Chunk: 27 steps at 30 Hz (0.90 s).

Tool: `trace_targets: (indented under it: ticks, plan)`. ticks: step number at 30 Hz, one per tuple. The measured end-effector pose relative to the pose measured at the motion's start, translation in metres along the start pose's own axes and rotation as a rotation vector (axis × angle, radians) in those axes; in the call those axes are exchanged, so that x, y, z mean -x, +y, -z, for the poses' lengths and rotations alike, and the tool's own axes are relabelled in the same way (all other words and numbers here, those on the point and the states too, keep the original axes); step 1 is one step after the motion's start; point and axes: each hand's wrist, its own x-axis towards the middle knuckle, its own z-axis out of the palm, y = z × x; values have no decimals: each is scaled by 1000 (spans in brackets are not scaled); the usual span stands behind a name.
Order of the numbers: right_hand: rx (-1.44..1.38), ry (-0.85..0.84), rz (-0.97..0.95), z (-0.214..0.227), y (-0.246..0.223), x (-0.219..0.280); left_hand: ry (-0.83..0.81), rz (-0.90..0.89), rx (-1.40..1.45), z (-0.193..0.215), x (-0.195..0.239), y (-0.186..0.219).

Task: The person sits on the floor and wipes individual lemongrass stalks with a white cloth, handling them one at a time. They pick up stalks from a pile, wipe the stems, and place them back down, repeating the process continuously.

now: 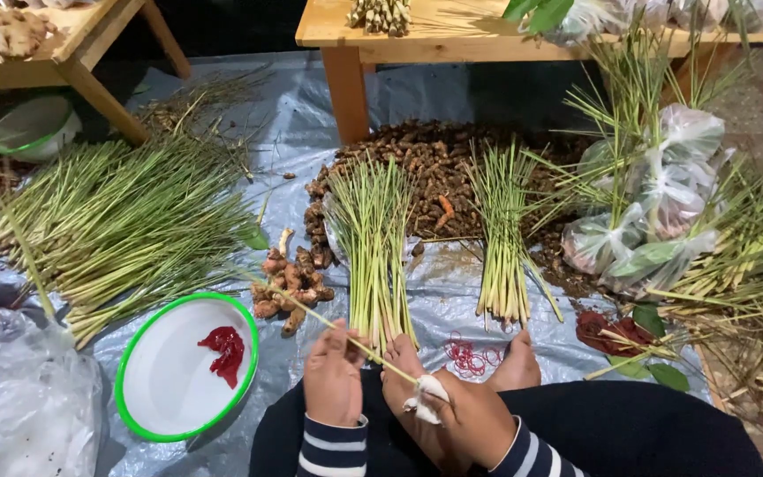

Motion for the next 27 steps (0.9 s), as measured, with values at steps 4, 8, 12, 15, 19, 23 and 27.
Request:
trace_targets:
  ticks: [4, 8, 12, 15, 19, 23, 27]
  plan:
    - [136, 204, 132, -19, 29, 0, -39, 237, -239, -46, 35, 10]
    - [75, 294, 158, -16, 27, -3, -167, 144, -483, -44, 33, -2]
    - [-316, 90, -71, 23, -8, 0, -71, 140, -403, -35, 30, -5]
    - [-319, 485, -414, 15, 48, -10, -110, 44, -403, -21, 20, -5]
    - [-1296, 450, -360, 36, -2, -3, -22, 162, -424, -44, 32, 16]
    - [-611, -11, 70, 4, -30, 5, -114, 143, -420, -39, 29, 12]
    - [-276, -82, -28, 31, -76, 10, -24, 141, -235, -21, 17, -2]
